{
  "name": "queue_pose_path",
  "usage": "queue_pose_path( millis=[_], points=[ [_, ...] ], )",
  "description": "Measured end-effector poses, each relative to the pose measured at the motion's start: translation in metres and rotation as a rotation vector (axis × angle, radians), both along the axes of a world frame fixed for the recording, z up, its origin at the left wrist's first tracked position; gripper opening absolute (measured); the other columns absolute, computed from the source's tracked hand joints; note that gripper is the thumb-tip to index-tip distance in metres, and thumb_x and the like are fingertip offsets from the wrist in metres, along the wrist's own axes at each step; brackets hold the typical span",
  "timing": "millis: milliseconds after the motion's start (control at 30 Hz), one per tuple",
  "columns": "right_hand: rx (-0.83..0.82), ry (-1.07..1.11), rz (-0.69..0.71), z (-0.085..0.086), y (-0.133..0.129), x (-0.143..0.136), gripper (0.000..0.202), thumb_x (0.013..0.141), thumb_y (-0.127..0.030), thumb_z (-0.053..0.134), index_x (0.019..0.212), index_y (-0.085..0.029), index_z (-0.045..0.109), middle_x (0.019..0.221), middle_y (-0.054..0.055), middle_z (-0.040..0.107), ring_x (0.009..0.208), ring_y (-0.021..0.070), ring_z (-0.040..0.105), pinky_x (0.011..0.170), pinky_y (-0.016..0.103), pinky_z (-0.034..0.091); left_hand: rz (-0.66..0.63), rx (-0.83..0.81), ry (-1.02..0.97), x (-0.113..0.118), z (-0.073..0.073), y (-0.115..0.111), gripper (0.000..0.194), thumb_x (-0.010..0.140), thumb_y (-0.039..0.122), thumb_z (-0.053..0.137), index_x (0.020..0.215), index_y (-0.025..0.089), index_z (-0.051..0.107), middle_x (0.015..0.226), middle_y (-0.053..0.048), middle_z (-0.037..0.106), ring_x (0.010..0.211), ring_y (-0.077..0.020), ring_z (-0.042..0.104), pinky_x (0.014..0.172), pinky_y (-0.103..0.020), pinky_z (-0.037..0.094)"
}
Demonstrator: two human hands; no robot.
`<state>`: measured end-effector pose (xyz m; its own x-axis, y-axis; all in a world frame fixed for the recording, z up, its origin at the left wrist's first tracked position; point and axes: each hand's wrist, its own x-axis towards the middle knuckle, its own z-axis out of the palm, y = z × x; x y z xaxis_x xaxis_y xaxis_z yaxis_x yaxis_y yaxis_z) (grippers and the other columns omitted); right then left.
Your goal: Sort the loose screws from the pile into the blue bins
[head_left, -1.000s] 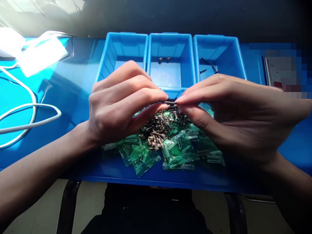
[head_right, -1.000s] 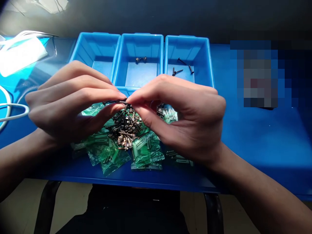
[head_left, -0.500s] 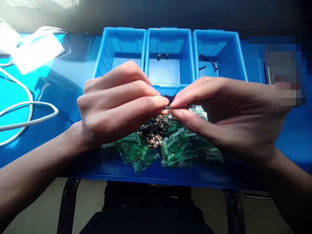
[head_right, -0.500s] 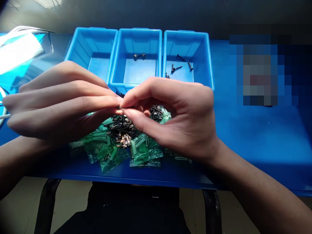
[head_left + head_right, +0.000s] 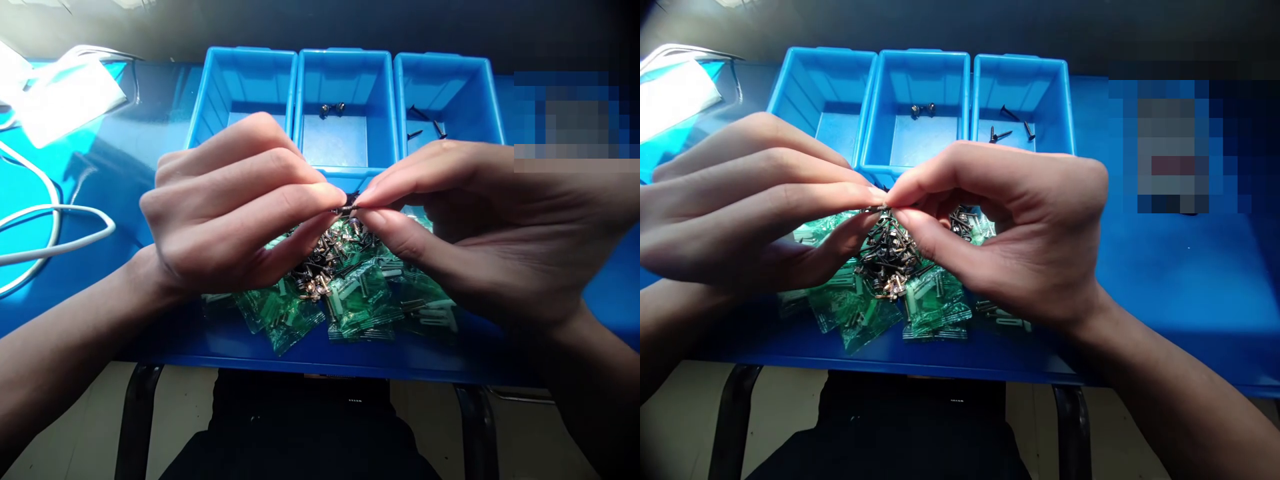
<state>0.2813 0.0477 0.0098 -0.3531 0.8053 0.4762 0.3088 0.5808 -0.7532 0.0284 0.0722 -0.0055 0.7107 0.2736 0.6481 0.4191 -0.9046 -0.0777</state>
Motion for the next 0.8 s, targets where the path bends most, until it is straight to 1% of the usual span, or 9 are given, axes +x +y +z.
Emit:
queue_pose_path(
  millis=[67, 167, 300, 367, 467, 533, 600, 667, 800],
  points=[
    [0.008, 0.014, -0.007, 0.000, 0.000, 0.001, 0.014, 0.092, -0.012, 0.074, 0.095, -0.024, 0.079, 0.091, -0.001, 0.078, 0.083, 0.0162, 0.074, 0.077, 0.035, 0.068, -0.004, 0.000, 0.030, -0.004, 0.002, 0.001, 0.034, 0.096, 0.025, 0.077, 0.126, 0.011, 0.069, 0.112, -0.006, 0.077, 0.101, -0.0254, 0.075, 0.089, -0.042, 0.064],
    [0.017, 0.016, -0.036, -0.001, 0.000, 0.002, 0.010, 0.093, -0.017, 0.075, 0.097, -0.026, 0.078, 0.094, -0.002, 0.078, 0.084, 0.0157, 0.074, 0.077, 0.032, 0.068, -0.050, 0.048, 0.048, -0.007, 0.004, 0.006, 0.043, 0.090, 0.023, 0.081, 0.128, 0.007, 0.069, 0.110, -0.012, 0.077, 0.097, -0.0280, 0.074, 0.085, -0.042, 0.063],
    [-0.001, 0.000, -0.025, 0.000, 0.001, 0.004, 0.015, 0.094, -0.017, 0.072, 0.098, -0.030, 0.078, 0.097, -0.005, 0.078, 0.087, 0.0161, 0.075, 0.080, 0.032, 0.068, -0.067, 0.062, 0.017, -0.004, 0.002, 0.009, 0.045, 0.085, 0.017, 0.083, 0.126, 0.002, 0.071, 0.106, -0.016, 0.077, 0.092, -0.0307, 0.074, 0.081, -0.044, 0.062],
    [0.007, 0.008, -0.019, 0.000, 0.002, 0.004, 0.016, 0.095, -0.015, 0.072, 0.099, -0.029, 0.078, 0.097, -0.005, 0.078, 0.089, 0.0153, 0.075, 0.081, 0.031, 0.068, -0.070, 0.066, -0.005, -0.002, -0.001, 0.008, 0.042, 0.086, 0.017, 0.082, 0.124, 0.002, 0.072, 0.104, -0.016, 0.077, 0.089, -0.0305, 0.075, 0.079, -0.045, 0.063],
    [0.015, 0.032, -0.001, 0.001, 0.002, 0.003, 0.013, 0.095, -0.016, 0.072, 0.100, -0.026, 0.077, 0.097, -0.003, 0.078, 0.090, 0.0142, 0.074, 0.080, 0.030, 0.066, 0.028, 0.035, -0.072, 0.003, -0.005, 0.004, 0.024, 0.096, 0.017, 0.071, 0.119, 0.014, 0.073, 0.103, -0.008, 0.078, 0.089, -0.0244, 0.076, 0.080, -0.041, 0.064],
    [0.021, 0.041, 0.003, 0.001, 0.001, 0.003, 0.010, 0.095, -0.018, 0.073, 0.099, -0.026, 0.077, 0.097, -0.002, 0.078, 0.091, 0.0150, 0.074, 0.078, 0.030, 0.065, 0.075, 0.003, -0.108, 0.006, -0.007, 0.001, 0.016, 0.101, 0.017, 0.065, 0.115, 0.018, 0.072, 0.102, -0.004, 0.078, 0.091, -0.0209, 0.076, 0.082, -0.038, 0.063],
    [0.023, 0.042, -0.011, 0.002, 0.000, 0.002, 0.009, 0.095, -0.018, 0.073, 0.097, -0.026, 0.076, 0.095, -0.001, 0.078, 0.091, 0.0163, 0.074, 0.075, 0.031, 0.064, 0.088, -0.039, -0.137, 0.008, -0.006, -0.002, 0.014, 0.102, 0.017, 0.065, 0.114, 0.017, 0.072, 0.102, -0.004, 0.077, 0.092, -0.0204, 0.075, 0.084, -0.038, 0.063],
    [0.019, 0.038, -0.019, 0.003, -0.001, 0.001, 0.010, 0.095, -0.016, 0.072, 0.097, -0.025, 0.075, 0.096, 0.000, 0.078, 0.090, 0.0160, 0.074, 0.075, 0.031, 0.063, 0.075, -0.088, -0.166, 0.009, -0.005, -0.003, 0.016, 0.101, 0.018, 0.068, 0.116, 0.013, 0.071, 0.103, -0.007, 0.077, 0.094, -0.0209, 0.074, 0.086, -0.039, 0.063],
    [0.032, 0.027, -0.008, 0.003, 0.000, 0.003, 0.008, 0.096, -0.016, 0.071, 0.100, -0.021, 0.076, 0.098, 0.003, 0.078, 0.088, 0.0143, 0.073, 0.076, 0.032, 0.063, -0.025, -0.103, -0.187, 0.010, -0.004, 0.000, 0.022, 0.096, 0.014, 0.075, 0.116, 0.007, 0.068, 0.104, -0.012, 0.076, 0.094, -0.0204, 0.073, 0.082, -0.037, 0.061]
  ],
)
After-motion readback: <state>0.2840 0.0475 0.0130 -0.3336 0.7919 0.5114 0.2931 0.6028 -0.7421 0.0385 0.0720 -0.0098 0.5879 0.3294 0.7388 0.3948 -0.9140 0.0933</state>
